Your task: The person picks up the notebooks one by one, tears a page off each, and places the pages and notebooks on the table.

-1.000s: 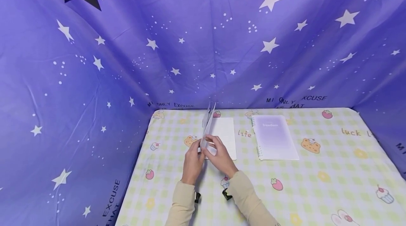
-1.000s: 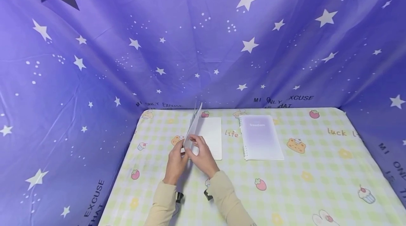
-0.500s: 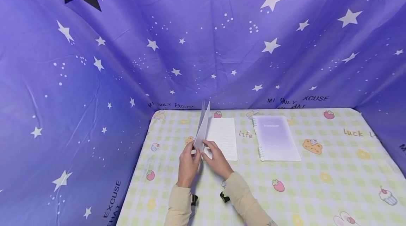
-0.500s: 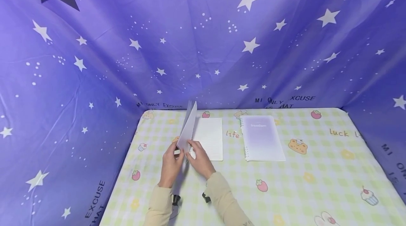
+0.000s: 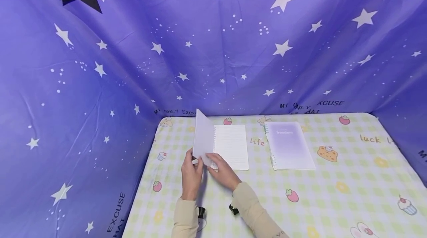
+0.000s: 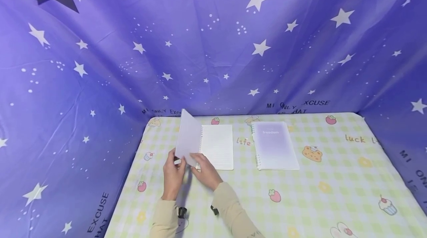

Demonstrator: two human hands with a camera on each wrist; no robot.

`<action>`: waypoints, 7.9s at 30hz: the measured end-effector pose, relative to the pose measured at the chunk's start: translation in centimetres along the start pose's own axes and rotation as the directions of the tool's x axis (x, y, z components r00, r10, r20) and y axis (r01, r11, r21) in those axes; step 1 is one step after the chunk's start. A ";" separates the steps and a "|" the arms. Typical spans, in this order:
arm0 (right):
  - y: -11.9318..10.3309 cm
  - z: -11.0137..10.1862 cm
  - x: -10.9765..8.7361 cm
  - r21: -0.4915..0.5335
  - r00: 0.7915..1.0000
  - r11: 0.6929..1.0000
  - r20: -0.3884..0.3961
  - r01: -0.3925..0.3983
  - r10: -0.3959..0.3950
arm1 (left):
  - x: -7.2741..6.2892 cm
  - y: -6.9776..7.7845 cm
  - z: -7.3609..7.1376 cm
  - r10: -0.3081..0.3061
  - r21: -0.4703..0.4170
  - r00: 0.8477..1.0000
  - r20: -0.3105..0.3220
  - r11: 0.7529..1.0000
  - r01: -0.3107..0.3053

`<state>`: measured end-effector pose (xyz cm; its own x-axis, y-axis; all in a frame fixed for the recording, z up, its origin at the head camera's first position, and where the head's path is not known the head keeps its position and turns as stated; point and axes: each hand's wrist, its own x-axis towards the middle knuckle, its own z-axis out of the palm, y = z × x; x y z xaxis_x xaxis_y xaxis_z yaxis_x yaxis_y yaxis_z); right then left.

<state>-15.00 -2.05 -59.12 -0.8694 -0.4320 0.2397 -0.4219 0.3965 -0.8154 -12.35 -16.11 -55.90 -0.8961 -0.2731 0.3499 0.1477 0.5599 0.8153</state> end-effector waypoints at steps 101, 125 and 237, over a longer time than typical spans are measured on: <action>6.8 -9.8 2.1 -0.359 0.978 0.919 0.067 -0.163 0.200 | -1.1 -2.5 4.7 -0.116 0.461 0.885 0.451 0.879 -0.119; 10.6 -11.0 3.6 -0.503 0.980 0.849 0.013 -0.163 0.196 | -2.0 -3.2 5.6 -0.092 0.411 0.886 0.455 0.904 -0.117; 6.6 -8.8 2.6 -0.594 0.957 0.804 -0.247 -0.025 -0.153 | -0.3 -2.8 3.4 0.015 0.430 0.858 0.513 0.861 -0.271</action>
<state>-22.31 6.56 -59.19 -0.8310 -0.2736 0.4844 -0.4701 0.8109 -0.3484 -13.90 -14.91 -59.85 -0.9817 0.1747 0.0757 0.1903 0.8926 0.4087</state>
